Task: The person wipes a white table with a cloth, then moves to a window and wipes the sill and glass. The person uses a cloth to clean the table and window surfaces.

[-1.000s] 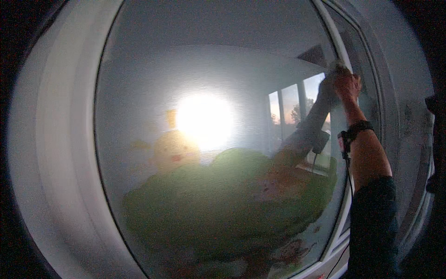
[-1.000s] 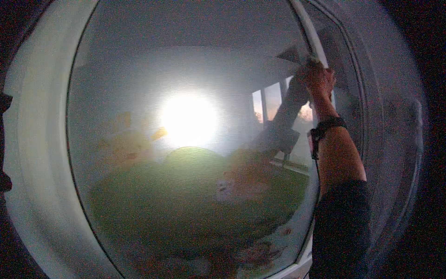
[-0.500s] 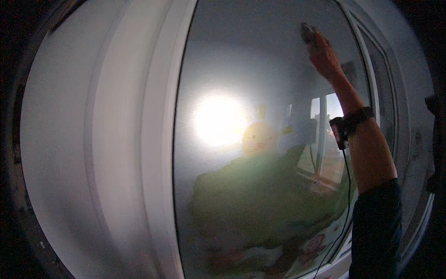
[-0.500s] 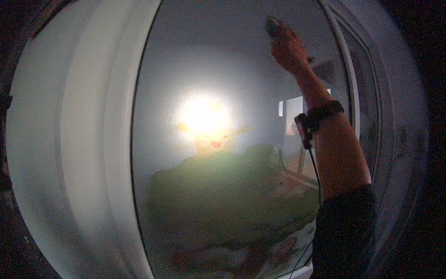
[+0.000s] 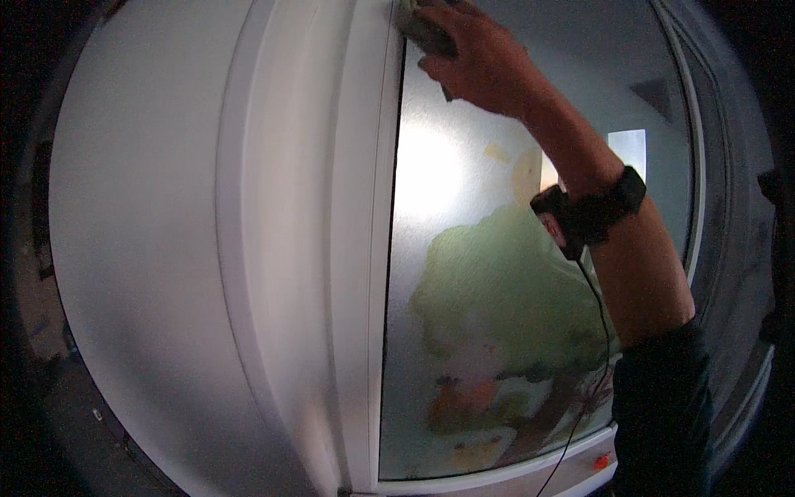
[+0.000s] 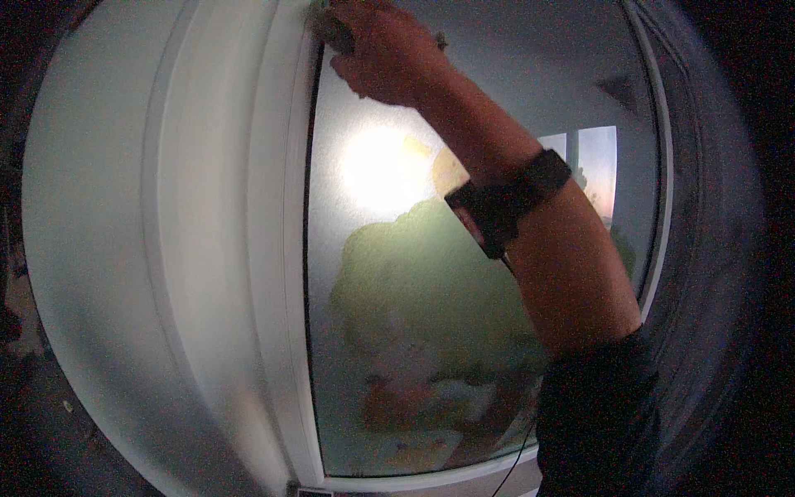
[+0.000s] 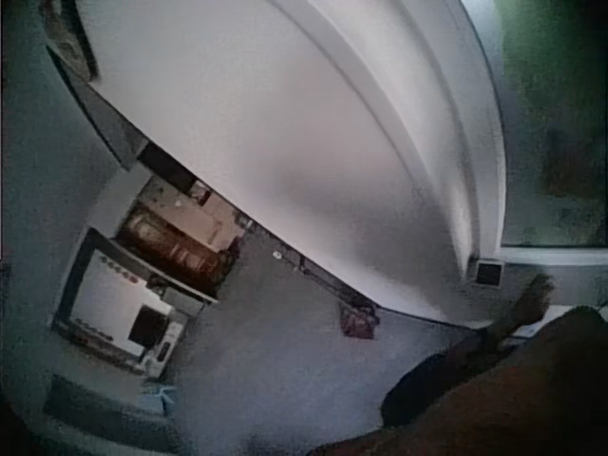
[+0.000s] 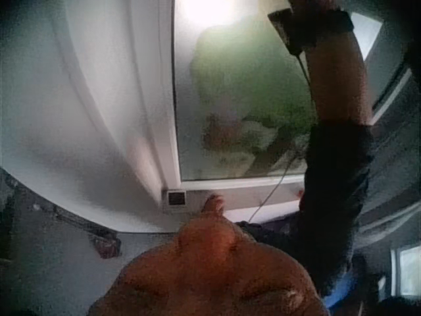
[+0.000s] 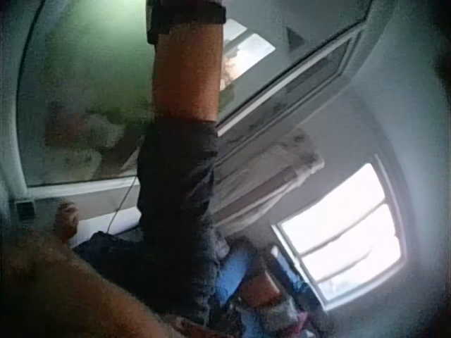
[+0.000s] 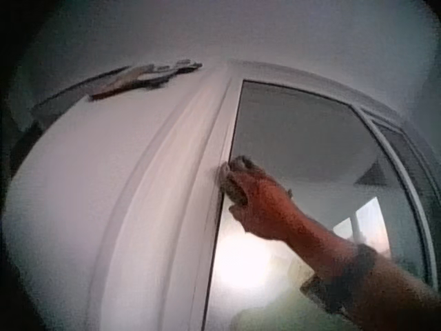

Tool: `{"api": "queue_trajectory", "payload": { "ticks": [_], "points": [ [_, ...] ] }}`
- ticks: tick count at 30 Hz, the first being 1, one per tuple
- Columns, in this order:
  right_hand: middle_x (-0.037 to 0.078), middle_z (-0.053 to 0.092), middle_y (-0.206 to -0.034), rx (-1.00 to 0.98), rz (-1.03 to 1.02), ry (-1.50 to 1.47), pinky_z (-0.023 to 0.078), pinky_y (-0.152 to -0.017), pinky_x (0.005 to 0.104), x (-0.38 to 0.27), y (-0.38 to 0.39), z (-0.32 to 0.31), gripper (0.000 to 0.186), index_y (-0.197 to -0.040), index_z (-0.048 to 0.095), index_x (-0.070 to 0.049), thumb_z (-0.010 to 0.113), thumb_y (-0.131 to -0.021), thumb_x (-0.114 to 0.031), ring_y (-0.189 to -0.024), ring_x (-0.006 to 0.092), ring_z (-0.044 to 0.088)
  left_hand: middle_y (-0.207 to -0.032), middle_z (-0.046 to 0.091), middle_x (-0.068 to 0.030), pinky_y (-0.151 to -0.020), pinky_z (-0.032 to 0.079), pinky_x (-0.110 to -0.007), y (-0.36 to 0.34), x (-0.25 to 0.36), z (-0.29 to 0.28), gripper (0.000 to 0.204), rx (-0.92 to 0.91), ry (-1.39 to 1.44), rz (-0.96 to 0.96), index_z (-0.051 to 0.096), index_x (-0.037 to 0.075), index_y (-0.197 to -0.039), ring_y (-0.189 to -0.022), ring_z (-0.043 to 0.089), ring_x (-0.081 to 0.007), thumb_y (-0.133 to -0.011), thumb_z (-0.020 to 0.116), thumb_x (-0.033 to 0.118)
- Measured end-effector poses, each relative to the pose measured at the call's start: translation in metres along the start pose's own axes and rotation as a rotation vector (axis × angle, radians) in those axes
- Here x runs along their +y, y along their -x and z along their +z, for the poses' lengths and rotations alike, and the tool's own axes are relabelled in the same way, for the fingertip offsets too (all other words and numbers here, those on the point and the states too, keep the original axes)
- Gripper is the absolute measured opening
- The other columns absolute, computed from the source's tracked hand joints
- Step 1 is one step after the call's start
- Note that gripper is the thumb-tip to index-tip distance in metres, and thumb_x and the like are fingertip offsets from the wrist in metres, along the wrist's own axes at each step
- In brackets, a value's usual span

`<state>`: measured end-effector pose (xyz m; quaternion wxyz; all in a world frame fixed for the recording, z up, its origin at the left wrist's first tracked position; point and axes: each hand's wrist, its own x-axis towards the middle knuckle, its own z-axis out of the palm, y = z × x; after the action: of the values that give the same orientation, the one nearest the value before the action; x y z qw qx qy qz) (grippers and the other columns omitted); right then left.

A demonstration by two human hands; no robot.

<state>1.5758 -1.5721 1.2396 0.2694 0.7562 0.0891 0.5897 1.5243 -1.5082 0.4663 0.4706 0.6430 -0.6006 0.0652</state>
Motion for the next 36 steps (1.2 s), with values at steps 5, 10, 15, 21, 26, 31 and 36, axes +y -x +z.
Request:
{"api": "queue_trajectory", "payload": {
  "ticks": [5, 10, 15, 21, 26, 31, 36],
  "points": [
    [0.022, 0.064, -0.117, 0.161, -0.083, 0.029, 0.06, -0.087, 0.0428, -0.053, 0.053, 0.006, 0.052, -0.129, 0.058, 0.0, 0.073, -0.081, -0.012, -0.1, 0.0352, 0.069, -0.116, 0.067, -0.0167, -0.099, 0.05, -0.052, 0.026, 0.017, 0.0, 0.022, 0.019, -0.022, -0.008, 0.071, 0.008, -0.102, -0.116, 0.059, -0.0395, -0.08, 0.07, 0.01],
    [0.021, 0.059, -0.114, 0.079, 0.145, -0.315, 0.058, -0.085, 0.048, -0.126, 0.131, 0.011, 0.053, -0.126, 0.059, -0.005, 0.072, -0.075, -0.006, -0.099, 0.0443, 0.065, -0.122, 0.064, -0.0165, -0.1, 0.049, -0.053, 0.046, 0.018, -0.001, 0.024, 0.035, -0.076, 0.088, 0.071, 0.007, -0.102, -0.119, 0.057, -0.0393, -0.078, 0.072, 0.009],
    [0.017, 0.057, -0.11, -0.109, 0.103, -0.355, 0.06, -0.078, 0.0435, -0.179, 0.197, 0.016, 0.054, -0.127, 0.057, -0.006, 0.071, -0.075, -0.005, -0.093, 0.0384, 0.066, -0.116, 0.064, -0.0165, -0.098, 0.049, -0.055, 0.06, 0.011, -0.006, 0.027, 0.115, -0.068, 0.168, 0.069, 0.005, -0.104, -0.116, 0.058, -0.0386, -0.077, 0.073, 0.006],
    [0.017, 0.055, -0.105, -0.311, -0.023, -0.363, 0.061, -0.062, 0.0376, -0.233, 0.283, 0.015, 0.047, -0.125, 0.057, -0.005, 0.063, -0.079, -0.012, -0.088, 0.0317, 0.067, -0.109, 0.064, -0.017, -0.097, 0.047, -0.056, 0.064, 0.009, -0.021, 0.025, 0.039, -0.001, 0.118, 0.068, 0.005, -0.104, -0.111, 0.058, -0.0407, -0.079, 0.071, 0.004],
    [0.016, 0.055, -0.103, -0.43, -0.067, -0.424, 0.061, -0.055, 0.0371, -0.248, 0.322, 0.027, 0.045, -0.124, 0.058, -0.011, 0.065, -0.079, -0.016, -0.089, 0.0295, 0.068, -0.117, 0.063, -0.0158, -0.105, 0.044, -0.051, 0.048, 0.002, -0.03, 0.029, -0.255, -0.011, 0.111, 0.068, 0.007, -0.109, -0.111, 0.061, -0.0355, -0.082, 0.072, 0.018],
    [0.011, 0.056, -0.099, -0.468, -0.088, -0.395, 0.058, -0.048, 0.0398, -0.226, 0.311, 0.028, 0.04, -0.12, 0.06, -0.019, 0.063, -0.08, -0.015, -0.081, 0.0277, 0.067, -0.117, 0.065, -0.0143, -0.108, 0.043, -0.052, 0.03, 0.013, -0.049, 0.022, -0.166, -0.044, 0.031, 0.068, 0.007, -0.104, -0.118, 0.057, -0.0379, -0.083, 0.07, 0.015],
    [0.016, 0.055, -0.112, -0.465, 0.3, -0.534, 0.058, -0.075, 0.0429, -0.23, 0.301, 0.012, 0.051, -0.122, 0.065, -0.017, 0.077, -0.073, -0.007, -0.094, 0.0353, 0.065, -0.12, 0.062, -0.0147, -0.101, 0.045, -0.051, 0.012, 0.037, -0.071, 0.023, -0.201, 0.04, -0.005, 0.067, 0.005, -0.103, -0.113, 0.058, -0.0372, -0.081, 0.069, 0.009]
  ]
}}
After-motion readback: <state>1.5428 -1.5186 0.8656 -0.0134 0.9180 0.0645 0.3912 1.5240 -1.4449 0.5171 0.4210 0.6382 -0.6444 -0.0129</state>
